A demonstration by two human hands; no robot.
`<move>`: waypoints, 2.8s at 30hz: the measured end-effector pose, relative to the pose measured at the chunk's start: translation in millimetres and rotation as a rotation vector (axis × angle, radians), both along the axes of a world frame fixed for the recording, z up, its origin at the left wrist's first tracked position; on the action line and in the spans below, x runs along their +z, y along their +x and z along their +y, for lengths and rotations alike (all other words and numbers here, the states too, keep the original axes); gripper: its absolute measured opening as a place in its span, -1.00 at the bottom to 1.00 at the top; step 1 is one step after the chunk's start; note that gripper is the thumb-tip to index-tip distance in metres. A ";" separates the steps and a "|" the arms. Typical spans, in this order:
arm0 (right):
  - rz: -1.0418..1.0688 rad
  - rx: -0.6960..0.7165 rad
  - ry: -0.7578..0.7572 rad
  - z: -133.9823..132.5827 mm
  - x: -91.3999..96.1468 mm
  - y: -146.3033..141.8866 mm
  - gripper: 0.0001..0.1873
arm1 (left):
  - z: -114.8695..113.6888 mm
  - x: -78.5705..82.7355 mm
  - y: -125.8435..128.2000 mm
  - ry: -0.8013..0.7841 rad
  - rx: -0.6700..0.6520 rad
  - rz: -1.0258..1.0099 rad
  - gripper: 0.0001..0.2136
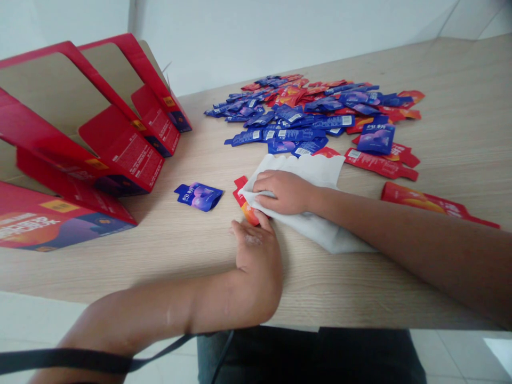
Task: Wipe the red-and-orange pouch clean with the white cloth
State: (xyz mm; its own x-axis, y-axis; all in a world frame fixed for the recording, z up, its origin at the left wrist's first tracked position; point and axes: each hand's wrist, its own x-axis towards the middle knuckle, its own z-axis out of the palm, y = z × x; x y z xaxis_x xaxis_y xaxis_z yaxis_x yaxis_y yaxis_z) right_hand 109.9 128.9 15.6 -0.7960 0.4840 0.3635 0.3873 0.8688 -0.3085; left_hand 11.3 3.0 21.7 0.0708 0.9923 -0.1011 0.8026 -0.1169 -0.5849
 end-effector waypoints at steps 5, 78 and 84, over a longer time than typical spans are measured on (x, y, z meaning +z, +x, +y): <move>-0.008 0.000 0.000 0.2 0.8 -0.2 -0.78 | -1.3 0.1 0.2 0.021 -0.009 -0.012 -0.49; -0.007 -0.002 -0.011 0.5 -0.1 0.3 -0.78 | -1.1 0.2 -0.3 0.019 0.005 -0.035 -0.50; -0.001 0.004 -0.015 0.5 0.2 0.0 -0.80 | -1.5 0.3 -0.4 0.018 0.001 -0.022 -0.49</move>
